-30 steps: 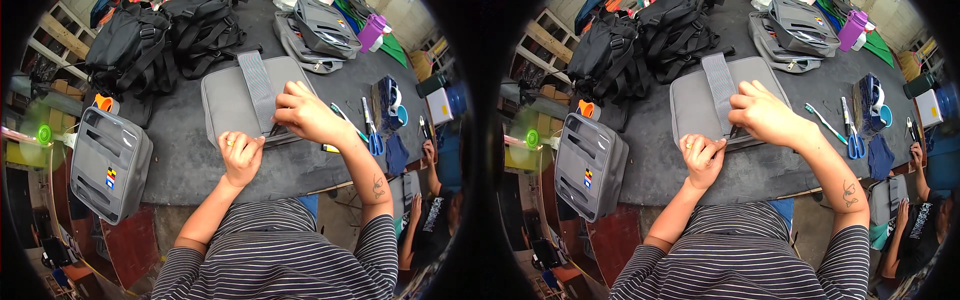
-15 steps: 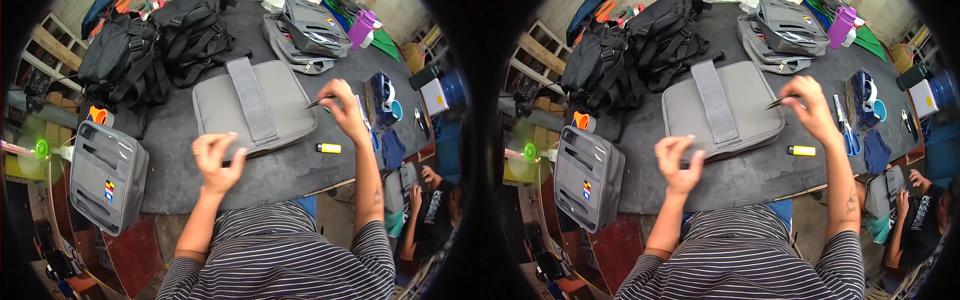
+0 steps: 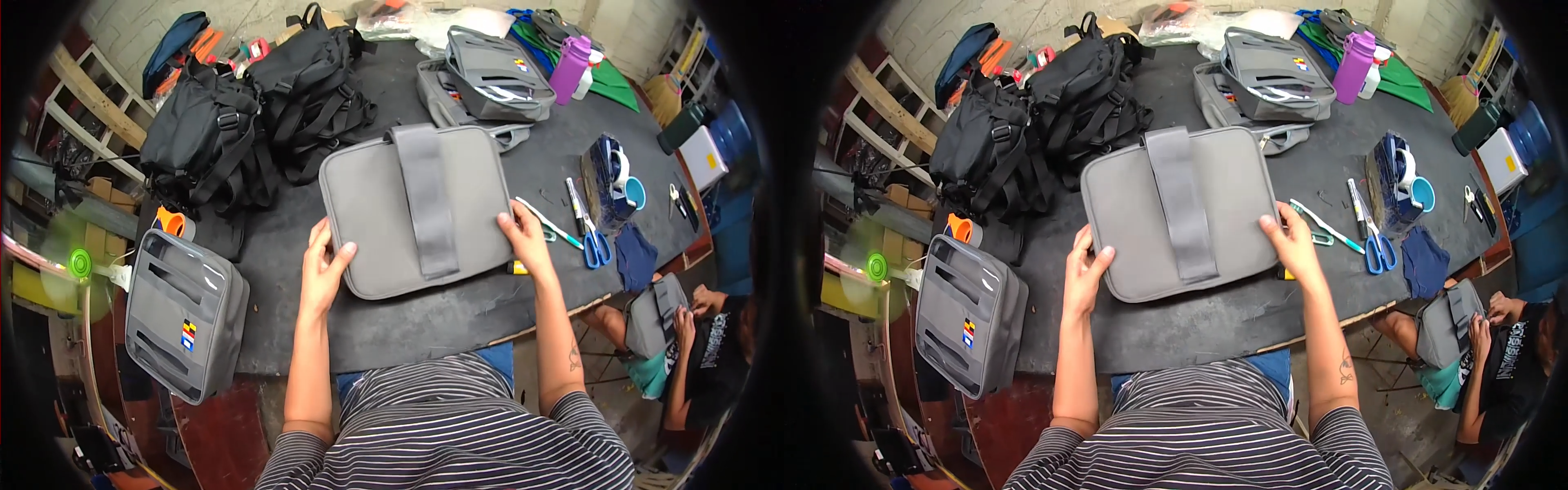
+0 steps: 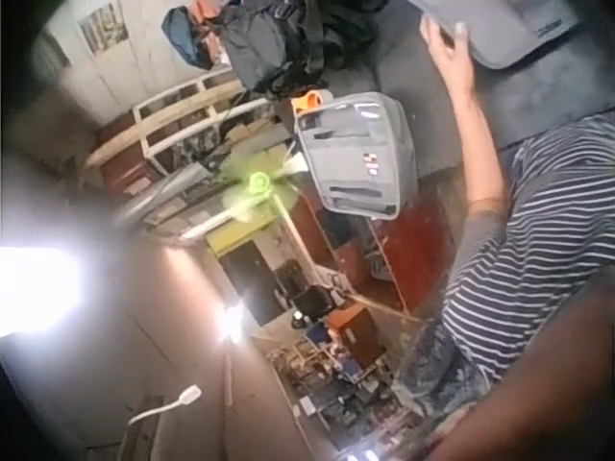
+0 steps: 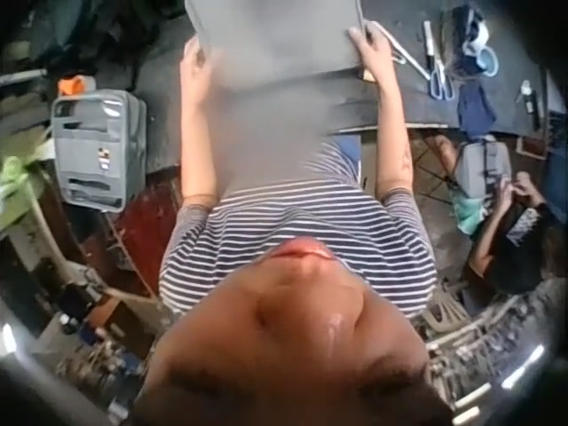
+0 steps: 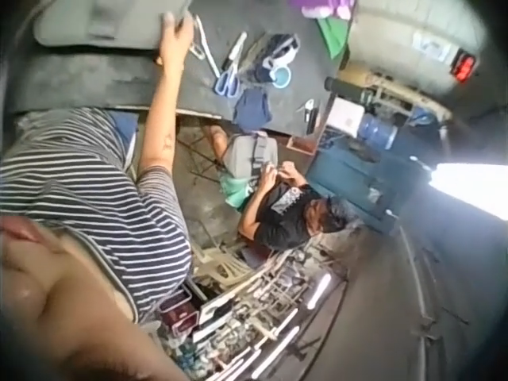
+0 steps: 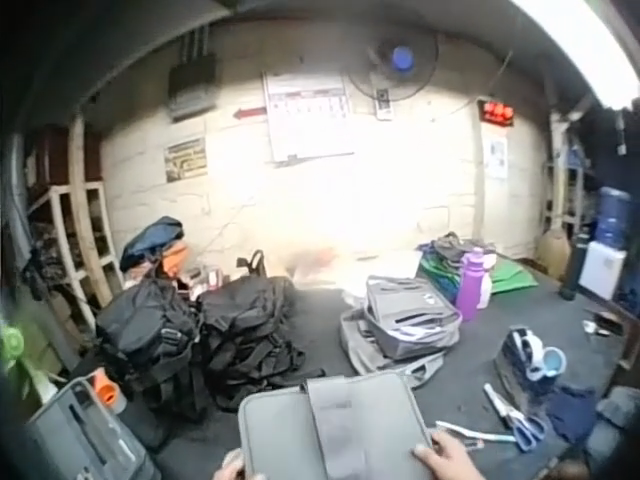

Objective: Inspecting and finishing the assembly of a grey fabric bag by adjusting straps and sealing threads with a lighter.

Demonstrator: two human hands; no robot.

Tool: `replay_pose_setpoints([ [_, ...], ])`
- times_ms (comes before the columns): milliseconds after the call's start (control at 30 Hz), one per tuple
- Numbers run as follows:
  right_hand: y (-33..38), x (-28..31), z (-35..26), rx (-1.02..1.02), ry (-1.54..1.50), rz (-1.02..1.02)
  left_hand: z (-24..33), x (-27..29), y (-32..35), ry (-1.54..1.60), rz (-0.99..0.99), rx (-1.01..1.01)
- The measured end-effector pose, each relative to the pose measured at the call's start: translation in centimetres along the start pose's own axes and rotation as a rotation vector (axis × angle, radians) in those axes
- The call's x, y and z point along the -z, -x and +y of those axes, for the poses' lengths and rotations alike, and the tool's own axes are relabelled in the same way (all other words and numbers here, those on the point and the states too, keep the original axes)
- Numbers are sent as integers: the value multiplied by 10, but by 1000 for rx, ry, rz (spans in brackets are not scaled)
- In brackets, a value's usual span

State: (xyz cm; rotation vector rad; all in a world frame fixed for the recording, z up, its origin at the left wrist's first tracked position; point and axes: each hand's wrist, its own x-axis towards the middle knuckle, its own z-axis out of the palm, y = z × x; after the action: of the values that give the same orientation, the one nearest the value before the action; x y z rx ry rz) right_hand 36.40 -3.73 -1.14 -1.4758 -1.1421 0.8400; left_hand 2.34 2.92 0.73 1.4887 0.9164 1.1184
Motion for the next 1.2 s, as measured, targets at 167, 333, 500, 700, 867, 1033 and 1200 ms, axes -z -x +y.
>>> replay_pose_setpoints([
  [167, 11, -25, -27, 215, -353, 50, 56, 0, -1, 85, 68, -215],
  [333, 22, -51, -23, 245, -227, 134, 54, 12, -17, -172, 87, -131],
  [500, 30, -60, -38, 277, 155, 201, 52, -3, -14, -475, 629, -258],
  [700, 26, -64, -46, 326, 158, 215, 75, -24, -2, 219, 36, -103],
  [867, 21, -66, -50, 364, 211, 256, 72, -57, 0, -29, 27, -108],
  [1033, 20, -61, -49, 328, 173, 254, 76, -60, -2, 267, -76, -45],
  [1200, 3, -57, -48, 286, 261, 312, 73, -52, 1, 394, -356, 54],
])
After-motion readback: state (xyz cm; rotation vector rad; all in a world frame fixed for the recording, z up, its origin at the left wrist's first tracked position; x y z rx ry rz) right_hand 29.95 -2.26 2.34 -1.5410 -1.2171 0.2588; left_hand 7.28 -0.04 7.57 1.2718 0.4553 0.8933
